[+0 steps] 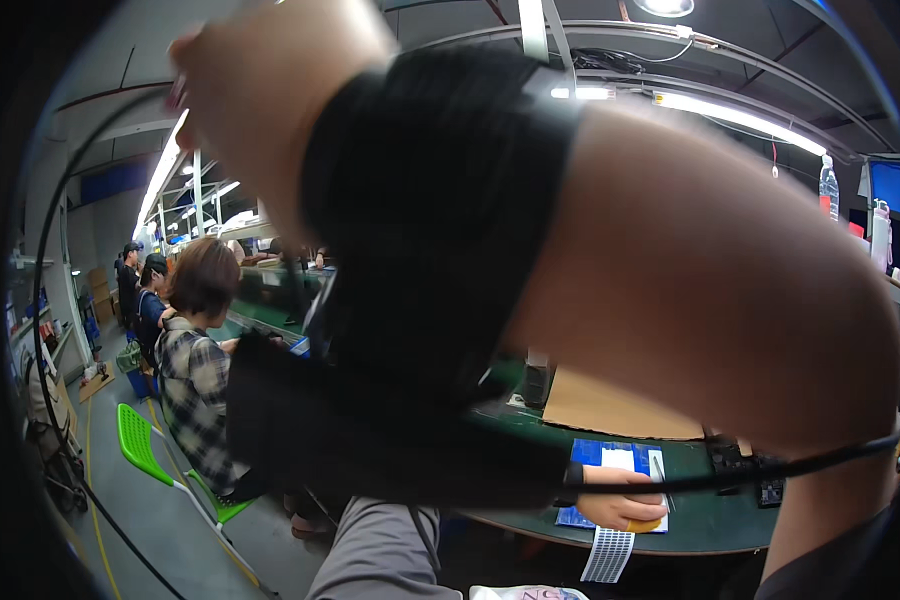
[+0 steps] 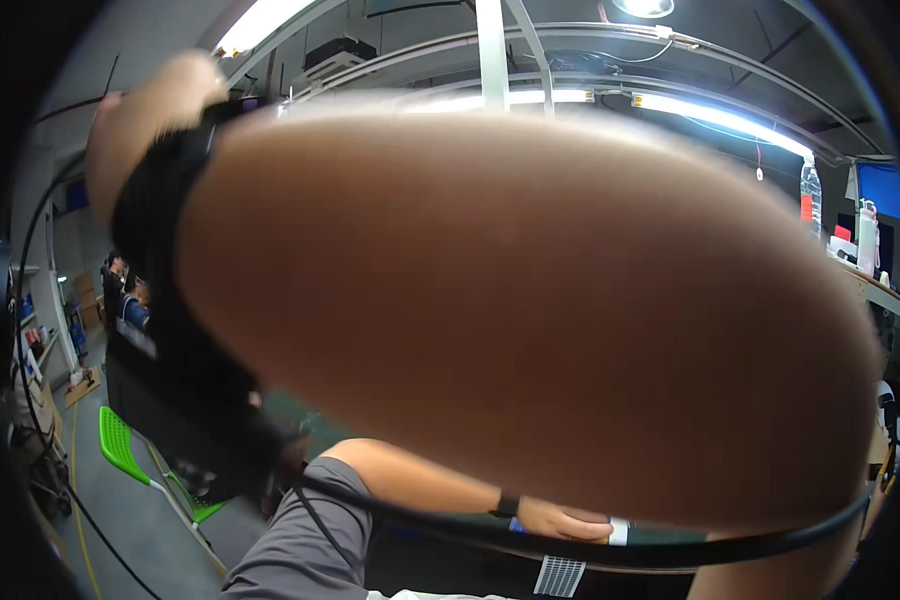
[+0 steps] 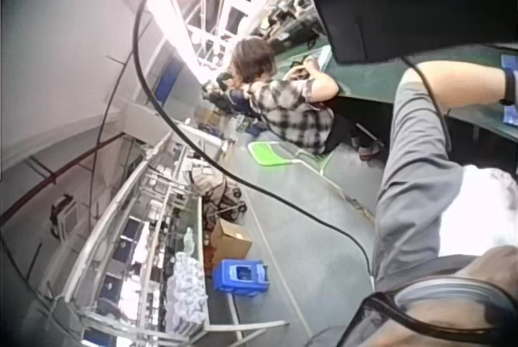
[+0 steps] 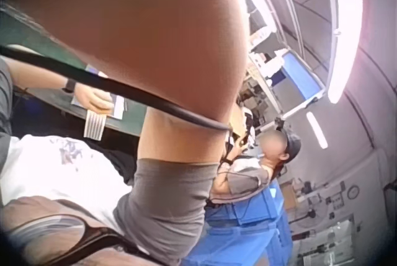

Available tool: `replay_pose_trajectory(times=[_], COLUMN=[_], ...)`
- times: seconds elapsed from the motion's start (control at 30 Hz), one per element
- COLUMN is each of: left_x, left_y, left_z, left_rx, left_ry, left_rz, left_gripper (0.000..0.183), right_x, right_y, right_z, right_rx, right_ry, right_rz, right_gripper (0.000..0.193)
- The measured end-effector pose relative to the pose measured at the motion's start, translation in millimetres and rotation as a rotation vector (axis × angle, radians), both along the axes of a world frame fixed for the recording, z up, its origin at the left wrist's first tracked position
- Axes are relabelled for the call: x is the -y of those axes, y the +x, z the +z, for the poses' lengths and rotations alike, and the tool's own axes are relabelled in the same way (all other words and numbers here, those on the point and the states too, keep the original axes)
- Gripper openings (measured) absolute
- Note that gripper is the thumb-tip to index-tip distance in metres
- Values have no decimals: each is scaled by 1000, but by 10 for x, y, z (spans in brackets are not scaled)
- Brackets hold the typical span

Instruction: Assembling the internal frame and components of an electronic device using tweezers and manual handling.

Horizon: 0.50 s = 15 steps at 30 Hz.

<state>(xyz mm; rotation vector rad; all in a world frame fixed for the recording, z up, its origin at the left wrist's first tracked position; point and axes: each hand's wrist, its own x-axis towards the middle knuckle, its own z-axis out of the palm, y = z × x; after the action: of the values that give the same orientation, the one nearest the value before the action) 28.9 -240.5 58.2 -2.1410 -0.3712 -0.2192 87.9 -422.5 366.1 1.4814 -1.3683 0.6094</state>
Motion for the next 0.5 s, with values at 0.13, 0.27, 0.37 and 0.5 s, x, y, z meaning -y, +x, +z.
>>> replay_pose_trajectory(times=[0.13, 0.27, 0.37, 0.5], left_x=[21, 610, 1201, 1442], left_y=[-322, -936, -1138, -352], left_z=[-35, 444, 837, 1024], left_rx=[233, 1196, 2170, 684], left_ry=[-146, 269, -698, -1758], left_rz=[145, 371, -1188, -622], left_gripper=[26, 12, 17, 21], right_x=[-233, -229, -500, -586], right_y=[-185, 14, -388, -598], right_z=[-125, -212, -308, -396], right_rx=[29, 77, 69, 95], right_ry=[-32, -54, -89, -129], right_rz=[-29, -14, -88, -104], right_gripper=[23, 21, 20, 19])
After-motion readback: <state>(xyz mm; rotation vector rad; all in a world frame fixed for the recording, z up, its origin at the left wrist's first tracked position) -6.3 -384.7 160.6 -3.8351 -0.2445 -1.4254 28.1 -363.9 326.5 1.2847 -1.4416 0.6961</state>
